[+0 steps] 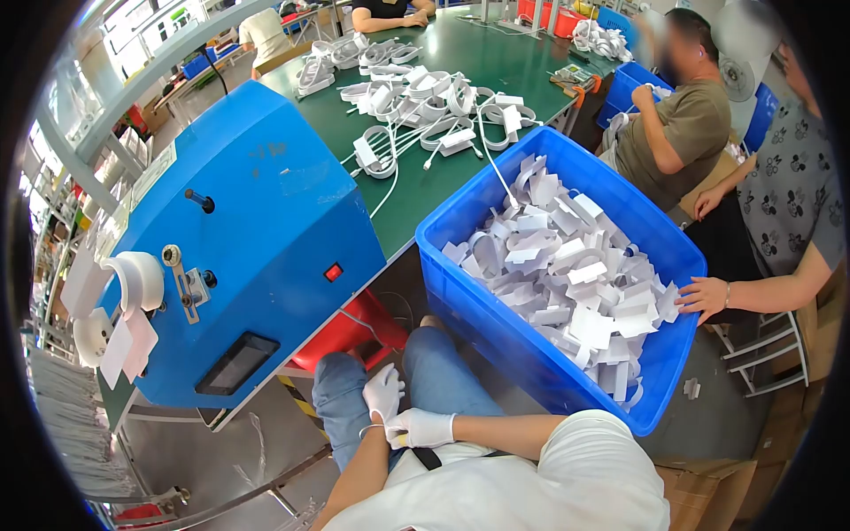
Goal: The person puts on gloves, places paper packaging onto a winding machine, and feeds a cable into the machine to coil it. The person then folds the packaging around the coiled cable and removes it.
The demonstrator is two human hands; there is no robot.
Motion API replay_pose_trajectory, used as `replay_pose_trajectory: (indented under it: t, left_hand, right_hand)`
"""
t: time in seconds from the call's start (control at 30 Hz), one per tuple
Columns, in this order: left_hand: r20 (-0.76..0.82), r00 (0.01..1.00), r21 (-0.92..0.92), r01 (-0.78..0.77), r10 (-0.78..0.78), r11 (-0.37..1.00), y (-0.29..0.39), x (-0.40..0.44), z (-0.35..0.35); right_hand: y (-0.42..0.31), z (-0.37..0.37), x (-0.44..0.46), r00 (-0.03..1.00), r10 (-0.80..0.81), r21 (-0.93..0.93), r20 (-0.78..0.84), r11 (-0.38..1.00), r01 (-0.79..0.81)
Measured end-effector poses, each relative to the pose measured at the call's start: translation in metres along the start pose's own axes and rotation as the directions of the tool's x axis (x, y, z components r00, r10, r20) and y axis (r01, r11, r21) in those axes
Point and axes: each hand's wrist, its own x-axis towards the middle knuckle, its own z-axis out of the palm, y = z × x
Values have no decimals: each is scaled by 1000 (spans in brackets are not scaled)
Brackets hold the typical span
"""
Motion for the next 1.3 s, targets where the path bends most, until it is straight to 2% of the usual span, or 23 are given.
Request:
replay_pose_trajectory:
  t: [0.03,0.07,0.1,0.17,0.23,0.27,0.3,0.37,0.5,0.63,0.7,0.73,0.8,0.83,0.87,0.9,0.97,1.0,1.03,1.1,1.13,1.23,1.3]
  left_hand:
    - [-50,988,384,-116,146,916,9,-5,5]
    - [-38,954,711,-183,298,679,14,-7,11]
    - [-123,943,869,-47,309,492,4,-7,21]
    - [-110,974,887,7,198,462,8,-8,30]
    - [-61,970,924,-34,235,381,3,-2,26]
    - [-9,965,952,-72,262,298,-1,-1,24]
    - [-10,964,952,-71,264,297,-4,1,25]
    - [93,945,996,-87,312,-33,5,-8,31]
    - [85,918,988,-29,387,-149,-27,7,19]
    - [10,830,999,19,557,-45,-12,12,12]
    - [47,778,998,-5,626,-68,3,-1,14]
    - [61,760,998,-46,647,-39,21,-14,20]
    - [90,742,995,-96,664,-28,32,-20,20]
    - [158,642,918,-375,750,127,36,-15,20]
    - [175,528,740,-627,831,242,37,-15,21]
    - [55,600,658,-623,798,423,35,-19,23]
    - [-336,729,422,-449,596,787,49,-16,23]
    - [-324,690,450,-490,648,747,93,-52,32]
    - [-368,688,343,-524,625,779,106,-60,33]
    - [-337,661,308,-596,671,742,121,-74,37]
    - [-234,615,415,-637,753,649,125,-82,39]
    - [-271,522,488,-650,809,583,136,-91,42]
    - [-254,519,499,-653,816,570,135,-86,39]
  right_hand:
    - [-1,-1,1,1000,-3,1,1,1000,3]
    - [-3,-3,1,996,53,-228,74,973,-35]
    - [-6,-8,3,984,123,-448,130,892,-53]
    - [-30,-17,5,966,240,-510,93,845,-161]
    - [-33,-21,5,885,150,-408,-441,845,-346]
    - [-43,-26,4,863,82,-407,-499,857,-316]
    - [-38,-25,4,863,79,-407,-499,858,-314]
    - [-20,-23,7,907,81,-509,-414,805,-304]
    - [-22,-20,12,936,164,-663,-313,668,-339]
    - [-10,-14,16,927,38,-667,-372,683,-296]
    - [1,-7,25,864,-17,-65,-504,998,-18]
    - [-17,-7,22,906,12,61,-424,998,16]
    - [-44,-10,11,923,28,33,-385,999,-17]
    - [-51,-11,6,944,46,-8,-327,999,-51]
    - [-41,-8,8,940,-196,-149,-279,976,160]
    - [-41,-6,3,938,-194,-147,-287,977,157]
    - [-78,-4,-10,942,42,-243,-332,961,-129]
    - [-101,-7,-17,875,67,-370,-479,889,-270]
    - [-101,-13,-17,817,118,-294,-564,896,-333]
    - [-100,-21,-12,792,96,-246,-603,922,-298]
    - [-97,-18,-8,766,-33,-312,-642,924,-222]
    - [-95,-15,0,689,-180,-351,-702,929,-115]
    - [-96,-18,3,731,-148,-356,-666,924,-138]
